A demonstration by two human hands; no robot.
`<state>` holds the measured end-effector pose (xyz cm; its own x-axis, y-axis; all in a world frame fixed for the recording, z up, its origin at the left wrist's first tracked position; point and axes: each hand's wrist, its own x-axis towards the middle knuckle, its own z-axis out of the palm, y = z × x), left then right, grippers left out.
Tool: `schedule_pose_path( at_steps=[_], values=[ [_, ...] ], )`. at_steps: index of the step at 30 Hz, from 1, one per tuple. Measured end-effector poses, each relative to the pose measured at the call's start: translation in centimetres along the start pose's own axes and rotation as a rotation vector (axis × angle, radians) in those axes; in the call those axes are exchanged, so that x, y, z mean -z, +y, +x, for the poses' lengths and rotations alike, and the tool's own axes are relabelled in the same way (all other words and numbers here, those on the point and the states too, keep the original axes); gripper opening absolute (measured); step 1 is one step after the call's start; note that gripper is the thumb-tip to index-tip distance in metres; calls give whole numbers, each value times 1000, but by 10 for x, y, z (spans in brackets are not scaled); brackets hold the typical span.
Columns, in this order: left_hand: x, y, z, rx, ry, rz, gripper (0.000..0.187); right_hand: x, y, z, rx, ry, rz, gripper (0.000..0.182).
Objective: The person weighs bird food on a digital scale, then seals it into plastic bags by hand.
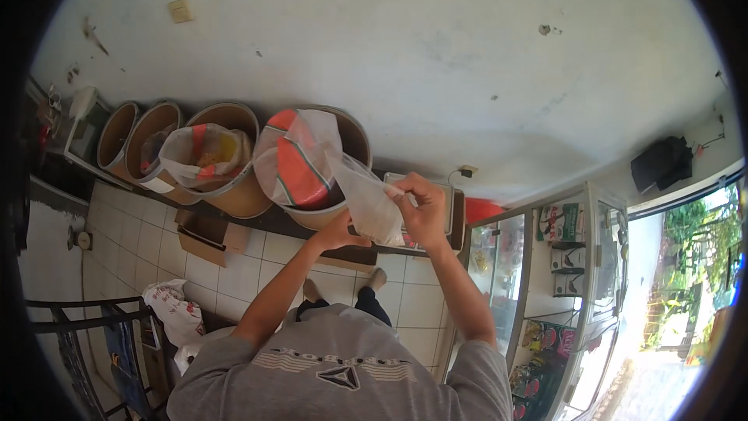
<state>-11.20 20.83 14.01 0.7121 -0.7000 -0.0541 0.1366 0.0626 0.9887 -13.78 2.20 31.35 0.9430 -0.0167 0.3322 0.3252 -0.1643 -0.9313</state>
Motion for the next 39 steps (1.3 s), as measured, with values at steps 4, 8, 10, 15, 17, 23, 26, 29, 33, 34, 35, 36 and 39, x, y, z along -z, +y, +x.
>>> schedule_pose_path(
  at_steps=[4, 8, 10, 15, 17, 23, 26, 29, 33, 34, 35, 36, 39],
  values=[
    [18, 19, -37, -81, 77, -123, 78, -58, -31, 16, 52, 8, 26, 5],
    [46, 24, -78, -66, 162, -176, 63, -115, -39, 31, 23, -24, 87, 9],
    [56, 24, -98, -64, 218, -232, 61, -142, -44, 38, 1, -61, 101, 10],
    [70, 34, -136, -125, 387, -465, 49, -202, -53, 57, -15, -189, 163, 12],
    [78, 33, -141, -137, 399, -436, 51, -220, -52, 67, -18, -233, 155, 13],
    [99, 0, -138, -68, 522, -536, 52, -261, -46, 95, -69, -324, 169, 16],
    [112, -19, -143, -114, 549, -533, 51, -281, -32, 112, -93, -349, 248, 17],
    [118, 8, -144, -203, 520, -511, 48, -295, -23, 129, -104, -399, 285, 18],
    [137, 20, -137, -127, 589, -490, 52, -315, -9, 149, -124, -463, 243, 19],
    [140, 18, -135, -125, 598, -485, 52, -320, -5, 153, -124, -469, 251, 19],
    [145, 16, -132, -125, 640, -552, 52, -325, -1, 159, -144, -467, 248, 18],
    [150, 17, -130, -128, 680, -621, 53, -331, 3, 165, -163, -467, 243, 18],
    [161, 18, -129, -172, 625, -954, 49, -347, 14, 180, -171, -447, 254, 17]
  ],
)
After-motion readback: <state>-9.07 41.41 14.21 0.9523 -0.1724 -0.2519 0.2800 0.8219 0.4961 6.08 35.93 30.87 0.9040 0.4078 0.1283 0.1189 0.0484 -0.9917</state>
